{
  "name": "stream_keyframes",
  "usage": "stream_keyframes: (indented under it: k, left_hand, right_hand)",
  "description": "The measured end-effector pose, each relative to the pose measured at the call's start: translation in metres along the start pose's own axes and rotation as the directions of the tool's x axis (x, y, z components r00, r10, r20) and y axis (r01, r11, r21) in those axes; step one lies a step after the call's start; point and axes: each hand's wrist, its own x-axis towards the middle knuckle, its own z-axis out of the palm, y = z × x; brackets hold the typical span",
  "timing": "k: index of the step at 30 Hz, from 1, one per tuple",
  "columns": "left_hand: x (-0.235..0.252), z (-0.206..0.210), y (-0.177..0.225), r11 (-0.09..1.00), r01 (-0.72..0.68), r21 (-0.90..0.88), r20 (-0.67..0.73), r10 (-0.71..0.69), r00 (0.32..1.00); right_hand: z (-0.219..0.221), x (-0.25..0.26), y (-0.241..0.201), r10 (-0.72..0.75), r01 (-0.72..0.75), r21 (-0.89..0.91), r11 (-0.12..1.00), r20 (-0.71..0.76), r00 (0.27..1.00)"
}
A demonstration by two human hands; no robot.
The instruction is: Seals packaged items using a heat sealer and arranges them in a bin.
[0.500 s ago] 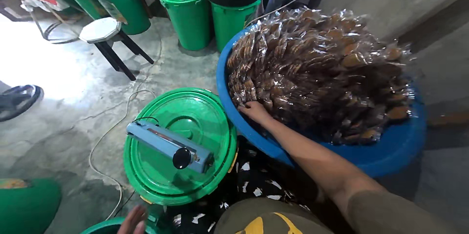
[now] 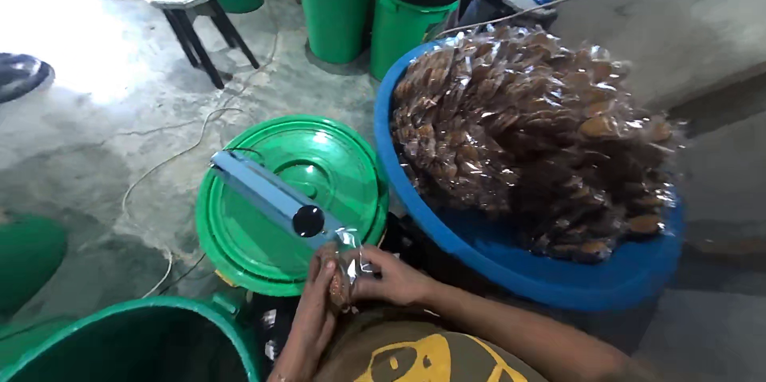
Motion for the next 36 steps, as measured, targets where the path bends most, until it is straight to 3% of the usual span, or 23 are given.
stream_keyframes:
  k: [2, 3, 6, 8, 11, 14, 16, 18, 20, 21, 23, 27, 29, 33, 36]
  left_hand:
    - [-0.002, -0.015, 0.003, 0.961, -0.123, 0.246, -0.044, 0.138, 0.989]
    - [-0.002, -0.021, 0.006, 0.926, -0.163, 0.34, -0.049, 0.19, 0.98]
    - [0.014, -0.033, 0.018, 0.803, -0.247, 0.542, -0.147, 0.381, 0.913]
    - [0.035, -0.042, 0.019, 0.757, -0.226, 0.613, -0.245, 0.454, 0.856]
    - [0.062, -0.048, 0.023, 0.807, -0.243, 0.539, -0.343, 0.473, 0.811]
    - [0.075, -0.047, 0.047, 0.863, -0.273, 0.425, -0.409, 0.452, 0.793]
    - [0.083, -0.052, 0.061, 0.871, -0.28, 0.402, -0.441, 0.453, 0.775]
    - [0.085, -0.06, 0.072, 0.868, -0.284, 0.406, -0.449, 0.461, 0.765]
    - [0.082, -0.066, 0.079, 0.858, -0.267, 0.438, -0.439, 0.464, 0.769]
    - [0.082, -0.068, 0.08, 0.855, -0.257, 0.451, -0.426, 0.459, 0.779]
    - [0.083, -0.072, 0.077, 0.864, -0.248, 0.438, -0.43, 0.443, 0.786]
    - [0.082, -0.076, 0.077, 0.906, -0.278, 0.318, -0.524, 0.413, 0.745]
    - [0.083, -0.074, 0.08, 0.914, -0.316, 0.253, -0.529, 0.404, 0.746]
    - [0.086, -0.066, 0.088, 0.943, -0.321, 0.093, -0.392, 0.331, 0.858]
    - [0.096, -0.062, 0.091, 0.933, -0.263, 0.244, -0.333, 0.336, 0.881]
  right_hand:
    - [0.005, 0.019, -0.006, 0.214, -0.189, 0.258, 0.947, -0.072, 0.974]
    - [0.009, 0.033, -0.007, 0.263, -0.222, 0.26, 0.94, -0.137, 0.955]
    - [0.017, 0.082, 0.002, 0.102, -0.143, -0.124, 0.982, -0.291, 0.951]
    - [0.019, 0.109, 0.001, -0.024, -0.093, -0.404, 0.91, -0.276, 0.961]
    - [0.009, 0.146, -0.008, -0.051, -0.073, -0.622, 0.779, -0.18, 0.982]
    - [-0.005, 0.167, -0.053, -0.027, -0.081, -0.532, 0.843, -0.192, 0.981]
    - [-0.007, 0.156, -0.083, -0.028, 0.029, -0.565, 0.824, 0.01, 1.0]
    - [0.011, 0.138, -0.098, 0.105, 0.099, -0.771, 0.629, 0.211, 0.972]
    - [0.034, 0.127, -0.09, 0.218, 0.059, -0.87, 0.489, 0.187, 0.958]
    - [0.039, 0.126, -0.08, 0.219, 0.017, -0.877, 0.481, 0.139, 0.966]
    - [0.04, 0.122, -0.059, 0.08, 0.003, -0.853, 0.521, 0.052, 0.995]
    - [0.038, 0.119, -0.029, -0.226, 0.145, -0.81, 0.568, 0.016, 0.974]
    - [0.036, 0.12, -0.028, -0.248, 0.166, -0.802, 0.574, 0.022, 0.968]
    - [0.032, 0.122, -0.025, -0.249, 0.182, -0.791, 0.585, 0.039, 0.968]
    - [0.031, 0.123, -0.026, -0.281, 0.214, -0.781, 0.587, 0.052, 0.958]
